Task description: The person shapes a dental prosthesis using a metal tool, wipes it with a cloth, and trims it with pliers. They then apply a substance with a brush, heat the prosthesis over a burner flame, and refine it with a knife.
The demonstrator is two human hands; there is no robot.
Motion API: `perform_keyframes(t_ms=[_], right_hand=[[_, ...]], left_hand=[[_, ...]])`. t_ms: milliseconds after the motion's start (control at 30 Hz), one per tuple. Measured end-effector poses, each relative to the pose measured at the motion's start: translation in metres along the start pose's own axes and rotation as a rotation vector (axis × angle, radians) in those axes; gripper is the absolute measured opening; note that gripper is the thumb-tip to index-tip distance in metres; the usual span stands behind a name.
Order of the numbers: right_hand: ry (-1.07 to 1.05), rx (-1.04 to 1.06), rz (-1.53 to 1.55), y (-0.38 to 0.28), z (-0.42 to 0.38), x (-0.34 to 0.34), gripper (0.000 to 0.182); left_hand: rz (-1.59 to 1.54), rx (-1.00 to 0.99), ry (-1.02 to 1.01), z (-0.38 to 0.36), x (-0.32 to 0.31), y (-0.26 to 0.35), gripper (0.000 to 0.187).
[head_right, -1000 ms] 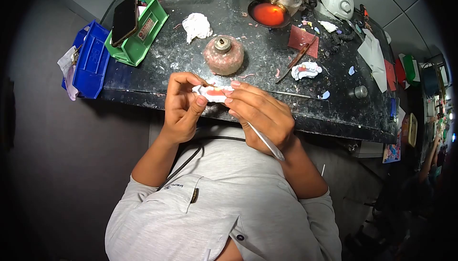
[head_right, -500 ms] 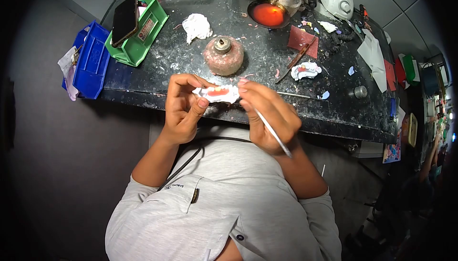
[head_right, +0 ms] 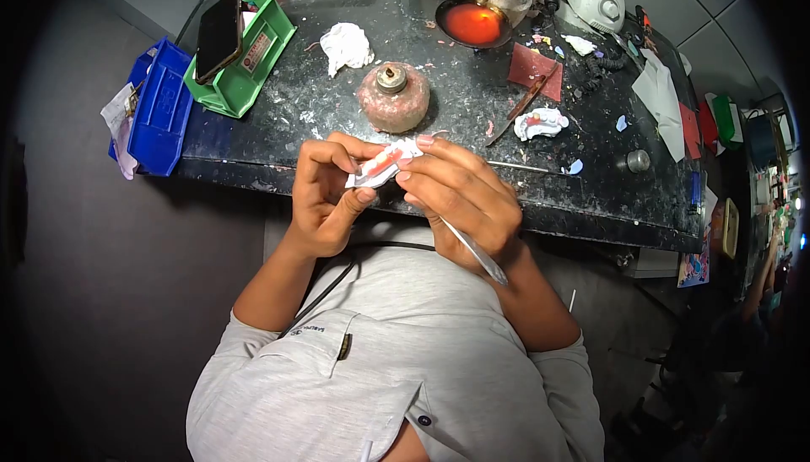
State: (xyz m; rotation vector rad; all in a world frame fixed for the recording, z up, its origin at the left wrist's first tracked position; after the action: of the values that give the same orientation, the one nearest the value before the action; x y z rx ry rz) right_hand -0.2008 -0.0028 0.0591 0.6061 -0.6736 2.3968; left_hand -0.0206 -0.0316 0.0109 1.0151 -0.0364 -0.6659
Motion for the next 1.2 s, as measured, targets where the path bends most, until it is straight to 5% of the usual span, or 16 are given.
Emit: perform_keyframes(t_ms=[1200], right_hand=[[0.074,-0.075,0.128,0.011,-0.005,0.002,0.016]], left_hand=[[-0.083,0.026,0.013,0.0,-0.004,-0.001,0.028]])
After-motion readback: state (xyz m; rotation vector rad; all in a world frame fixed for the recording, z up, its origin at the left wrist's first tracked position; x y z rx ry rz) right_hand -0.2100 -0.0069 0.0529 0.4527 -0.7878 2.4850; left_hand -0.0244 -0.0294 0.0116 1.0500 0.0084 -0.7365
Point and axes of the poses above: each hand's wrist, its own z-axis towards the middle knuckle, its own x-axis out of the back of the hand, y = z × x, the point moved 4 cm from there along z, towards the middle knuckle, and after that the axes turned 13 degrees about -z, right-handed, at the moved point
